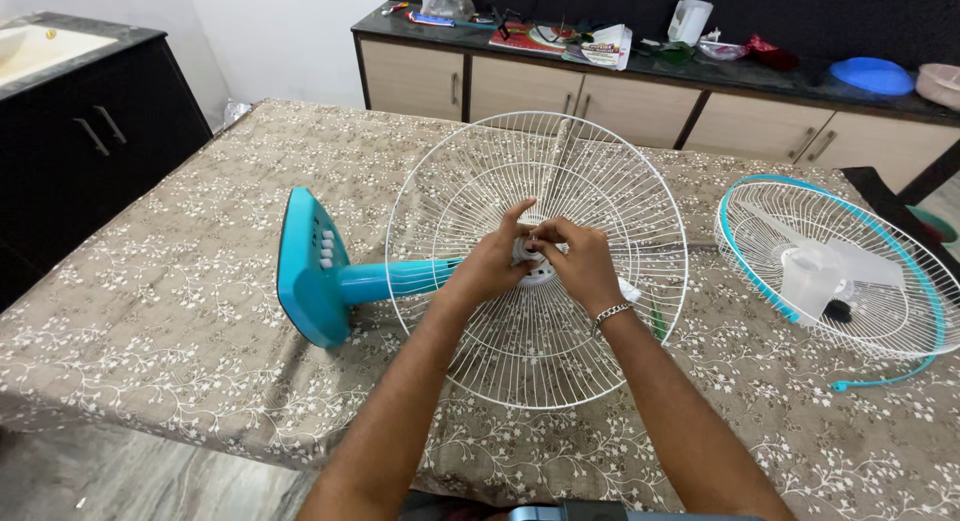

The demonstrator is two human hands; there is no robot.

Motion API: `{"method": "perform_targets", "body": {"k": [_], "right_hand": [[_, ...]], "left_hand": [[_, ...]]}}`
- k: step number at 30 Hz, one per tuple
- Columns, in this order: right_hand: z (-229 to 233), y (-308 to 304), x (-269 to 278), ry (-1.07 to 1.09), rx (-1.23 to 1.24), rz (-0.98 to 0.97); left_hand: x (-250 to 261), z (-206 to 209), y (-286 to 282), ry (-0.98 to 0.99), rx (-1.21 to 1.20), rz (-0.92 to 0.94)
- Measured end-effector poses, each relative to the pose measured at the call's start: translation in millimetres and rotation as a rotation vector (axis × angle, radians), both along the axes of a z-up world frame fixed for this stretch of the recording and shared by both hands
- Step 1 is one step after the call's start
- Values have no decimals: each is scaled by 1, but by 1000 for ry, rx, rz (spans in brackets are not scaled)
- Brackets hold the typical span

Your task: The person assembles an electric fan by attaching the motor housing to the stand, then mounting the front grille and securing it with a central nut. The hands align and tighten components on a table surface.

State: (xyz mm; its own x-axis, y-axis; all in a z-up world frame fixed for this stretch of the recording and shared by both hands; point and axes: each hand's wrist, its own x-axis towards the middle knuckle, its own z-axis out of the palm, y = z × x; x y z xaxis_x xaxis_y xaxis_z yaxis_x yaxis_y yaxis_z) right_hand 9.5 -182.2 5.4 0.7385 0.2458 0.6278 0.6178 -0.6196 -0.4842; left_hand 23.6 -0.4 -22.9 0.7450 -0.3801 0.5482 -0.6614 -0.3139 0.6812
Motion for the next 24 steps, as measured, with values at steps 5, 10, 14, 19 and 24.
{"method": "perform_targets", "body": {"k": [5,10,14,19,24], "right_hand": [[-1,-1,2,16,-8,25],[-4,-5,6,54,-38,3],[-11,-11,7,-4,-92,10],[-17,-17,9,-24,-98,34],[-16,-17,11,-89,-106,57]], "left_hand": [[0,15,17,-22,68,36],[0,16,30,32,123,196],[-6,7,19,-79,74,200],[-18,0,-2,-190,58,212],[-22,-6,-18,-38,15,221]]}}
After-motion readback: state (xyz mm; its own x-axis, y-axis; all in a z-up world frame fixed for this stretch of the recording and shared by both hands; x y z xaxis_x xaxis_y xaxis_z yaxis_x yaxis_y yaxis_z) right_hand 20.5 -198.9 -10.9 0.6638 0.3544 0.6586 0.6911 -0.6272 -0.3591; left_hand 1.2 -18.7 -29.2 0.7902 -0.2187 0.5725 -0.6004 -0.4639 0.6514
